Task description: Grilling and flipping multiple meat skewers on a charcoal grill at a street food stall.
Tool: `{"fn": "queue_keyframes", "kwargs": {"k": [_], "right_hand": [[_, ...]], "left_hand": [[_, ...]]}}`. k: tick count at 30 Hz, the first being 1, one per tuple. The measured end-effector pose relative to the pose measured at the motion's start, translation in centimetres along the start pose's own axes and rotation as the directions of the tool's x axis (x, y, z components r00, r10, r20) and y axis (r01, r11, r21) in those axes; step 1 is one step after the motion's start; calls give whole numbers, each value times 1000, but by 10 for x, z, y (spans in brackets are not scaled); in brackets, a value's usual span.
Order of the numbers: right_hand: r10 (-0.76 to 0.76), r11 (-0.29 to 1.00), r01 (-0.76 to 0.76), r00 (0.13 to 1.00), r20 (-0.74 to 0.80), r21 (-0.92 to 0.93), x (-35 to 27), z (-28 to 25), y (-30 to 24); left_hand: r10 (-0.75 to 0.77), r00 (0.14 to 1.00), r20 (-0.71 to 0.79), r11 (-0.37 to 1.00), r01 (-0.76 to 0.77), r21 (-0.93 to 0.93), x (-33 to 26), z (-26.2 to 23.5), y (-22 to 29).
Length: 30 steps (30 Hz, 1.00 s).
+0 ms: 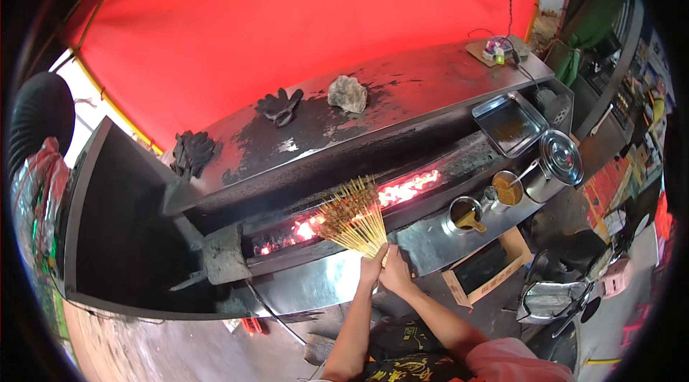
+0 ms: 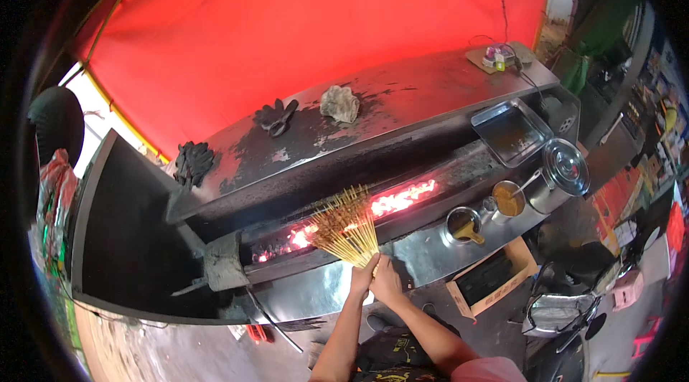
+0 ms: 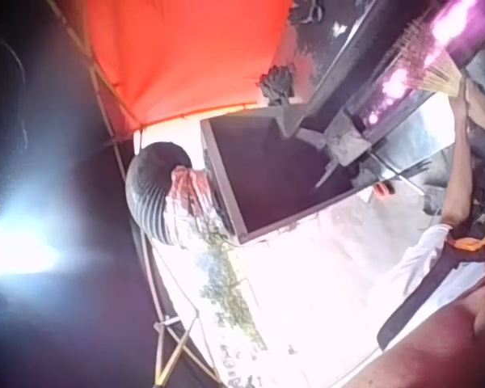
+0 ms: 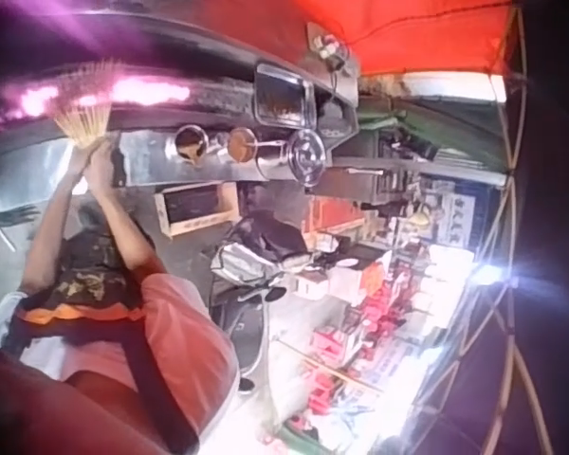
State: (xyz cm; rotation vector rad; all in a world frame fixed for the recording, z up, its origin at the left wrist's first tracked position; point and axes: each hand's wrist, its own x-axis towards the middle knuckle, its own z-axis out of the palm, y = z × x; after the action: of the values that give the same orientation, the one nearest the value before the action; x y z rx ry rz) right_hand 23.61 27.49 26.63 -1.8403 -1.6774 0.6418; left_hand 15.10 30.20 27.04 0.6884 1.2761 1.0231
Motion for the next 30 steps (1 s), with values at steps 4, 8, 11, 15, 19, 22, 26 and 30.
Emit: {"fn": "queue_keyframes", "kwargs": {"k": [4,8,11,15,19,22,26,30], "right_hand": [[-168,908,181,983,-68,377,-4,-17,1],[295,791,-308,949,112,529,3,-2,7],[351,816,-239,929,-123,526,13,4,1],[369,839,-228,906,-208,495,23,4,5],[412,821,-224,870,-272,525,31,-1,10],[385,831,-194,877,-287,521,32,-2,17],[413,762,-252,899,-147,596,34,-10,21],[461,710,-234,867,-188,664,44,-18,30]], "left_hand": [[35,990,135,999,-31,-31,1,-17,7],[-17,989,146,999,22,-31,-15,0,-8],[-24,997,73,988,35,-153,-10,12,-10],[-39,997,67,957,56,-284,-9,28,-13],[-6,994,-106,987,-11,-159,-11,40,-10],[69,972,-223,976,-112,-184,-14,56,-11],[116,968,-223,966,-162,-200,-9,61,-11],[127,949,-288,964,-186,-189,-5,70,-10]]}}
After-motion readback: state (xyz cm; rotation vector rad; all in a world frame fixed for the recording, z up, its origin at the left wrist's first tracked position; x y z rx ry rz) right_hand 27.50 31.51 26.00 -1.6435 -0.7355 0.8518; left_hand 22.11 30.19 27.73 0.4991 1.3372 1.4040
